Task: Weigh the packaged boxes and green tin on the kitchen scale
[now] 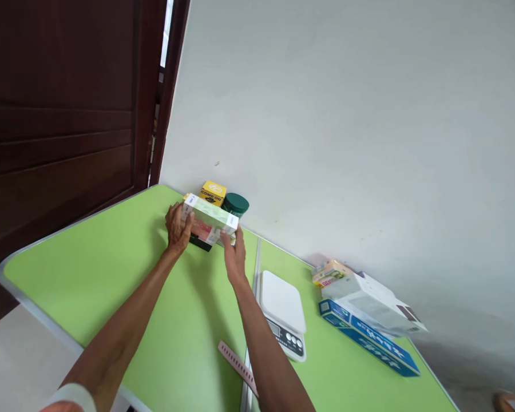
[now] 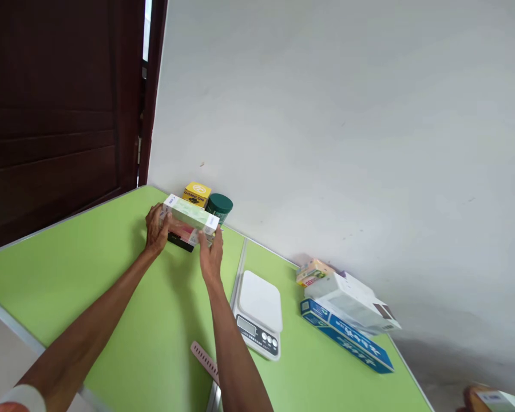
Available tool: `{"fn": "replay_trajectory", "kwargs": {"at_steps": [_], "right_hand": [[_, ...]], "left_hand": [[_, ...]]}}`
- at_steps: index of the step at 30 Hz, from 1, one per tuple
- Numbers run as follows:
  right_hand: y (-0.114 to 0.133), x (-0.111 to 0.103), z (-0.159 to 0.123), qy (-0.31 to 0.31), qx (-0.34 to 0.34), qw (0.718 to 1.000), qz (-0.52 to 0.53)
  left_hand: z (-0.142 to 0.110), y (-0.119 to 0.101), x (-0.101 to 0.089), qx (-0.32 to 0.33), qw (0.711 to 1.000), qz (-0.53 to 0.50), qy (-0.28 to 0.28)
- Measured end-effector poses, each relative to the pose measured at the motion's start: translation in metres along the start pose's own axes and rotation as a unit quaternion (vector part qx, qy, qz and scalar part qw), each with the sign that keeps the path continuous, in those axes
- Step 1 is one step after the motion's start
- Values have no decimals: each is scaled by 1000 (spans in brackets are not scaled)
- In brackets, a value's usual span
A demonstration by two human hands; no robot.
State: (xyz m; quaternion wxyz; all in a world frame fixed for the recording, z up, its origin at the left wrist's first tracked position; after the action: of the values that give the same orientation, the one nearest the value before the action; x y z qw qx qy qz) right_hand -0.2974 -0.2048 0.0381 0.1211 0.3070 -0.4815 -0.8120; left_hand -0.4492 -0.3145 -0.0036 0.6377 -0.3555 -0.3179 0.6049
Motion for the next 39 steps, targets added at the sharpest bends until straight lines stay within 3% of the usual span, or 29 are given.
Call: {"fn": "replay_trajectory", "kwargs": {"at_steps": [4, 7, 11, 15, 19, 24, 28, 33, 39], "right_hand": [[3, -55, -9, -44, 22, 999, 5], [-3, -106, -30, -88, 29, 996, -1], [-19, -166, -72, -135, 41, 989, -39], [-43, -201, -109, -173, 104, 978, -52], [-68, -215, -131, -186, 141, 971, -57], [-90, -219, -140, -158, 166, 972, -61], [-113, -221, -140, -168, 175, 970, -27], [-144, -228, -139, -260, 199, 941, 90], [-145, -233, -142, -290, 198, 933, 78]], "left_hand": [[-23, -41, 13, 105, 993, 2, 44], [-55, -72, 24, 144, 983, -15, 114], [-109, -94, 36, 130, 958, -59, 251], [-156, -96, 44, 79, 919, -77, 378], [-179, -93, 45, 41, 883, -63, 464], [-181, -90, 43, 27, 858, -38, 512], [-181, -88, 44, 10, 852, -27, 523], [-181, -85, 44, -18, 859, -39, 510], [-179, -89, 41, -29, 863, -32, 503]]}}
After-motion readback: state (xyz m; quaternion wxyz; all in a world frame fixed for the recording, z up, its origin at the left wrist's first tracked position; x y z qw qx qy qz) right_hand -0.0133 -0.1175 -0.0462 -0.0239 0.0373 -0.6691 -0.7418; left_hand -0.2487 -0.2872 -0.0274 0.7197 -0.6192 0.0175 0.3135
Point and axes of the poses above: each hand's wrist, its own z-axis towards the middle knuckle, its own x-axis out of the palm, y = z × x, the point moved 1 cm from there along z, towards the middle knuckle, and after that the axes turned 9 degrees about -z, right-handed, at the moved point
